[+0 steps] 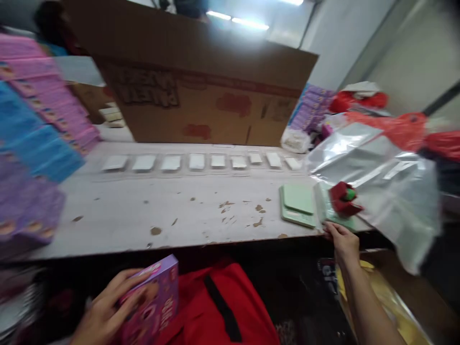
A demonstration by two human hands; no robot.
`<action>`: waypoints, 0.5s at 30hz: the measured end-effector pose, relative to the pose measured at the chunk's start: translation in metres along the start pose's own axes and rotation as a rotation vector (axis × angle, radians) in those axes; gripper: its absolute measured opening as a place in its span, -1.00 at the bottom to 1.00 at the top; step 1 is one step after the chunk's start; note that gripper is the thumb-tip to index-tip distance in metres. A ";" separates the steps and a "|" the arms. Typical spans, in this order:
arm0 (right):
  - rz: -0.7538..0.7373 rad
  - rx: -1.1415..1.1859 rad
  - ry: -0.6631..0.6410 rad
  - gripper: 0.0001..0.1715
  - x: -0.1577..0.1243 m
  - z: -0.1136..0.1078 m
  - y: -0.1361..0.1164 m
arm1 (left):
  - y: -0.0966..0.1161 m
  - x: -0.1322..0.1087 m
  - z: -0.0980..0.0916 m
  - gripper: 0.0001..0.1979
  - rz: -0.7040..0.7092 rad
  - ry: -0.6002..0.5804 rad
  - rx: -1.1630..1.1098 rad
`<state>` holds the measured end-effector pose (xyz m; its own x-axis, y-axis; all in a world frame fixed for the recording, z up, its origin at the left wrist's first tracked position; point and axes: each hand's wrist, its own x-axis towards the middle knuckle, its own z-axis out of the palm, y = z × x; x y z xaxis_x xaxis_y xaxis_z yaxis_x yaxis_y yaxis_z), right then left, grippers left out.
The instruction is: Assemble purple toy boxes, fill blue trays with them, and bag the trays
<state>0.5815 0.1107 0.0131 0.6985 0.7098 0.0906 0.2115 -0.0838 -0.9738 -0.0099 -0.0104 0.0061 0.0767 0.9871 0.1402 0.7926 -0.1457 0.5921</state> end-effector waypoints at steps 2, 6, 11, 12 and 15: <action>0.135 0.140 -0.322 -0.50 -0.061 0.045 -0.004 | 0.022 0.002 -0.003 -0.69 -0.010 -0.077 -0.068; 0.368 0.272 -0.958 -0.61 -0.211 0.137 -0.043 | 0.046 0.008 -0.003 -0.72 -0.031 -0.071 -0.140; 0.372 0.281 -1.319 -0.57 -0.318 0.216 -0.072 | 0.045 -0.003 -0.002 -0.72 -0.037 -0.032 -0.182; 0.334 0.223 -1.331 -0.53 -0.323 0.225 -0.069 | 0.043 -0.005 -0.002 -0.72 -0.033 -0.021 -0.199; -0.011 -0.089 -1.287 -0.45 -0.319 0.236 -0.056 | 0.034 -0.011 -0.002 -0.73 -0.045 0.015 -0.240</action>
<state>0.1856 0.0539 -0.0102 -0.4510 0.8662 -0.2152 0.2921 -0.0845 -0.9526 0.0151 -0.0259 0.0265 0.0340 0.9922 0.1200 0.6283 -0.1146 0.7695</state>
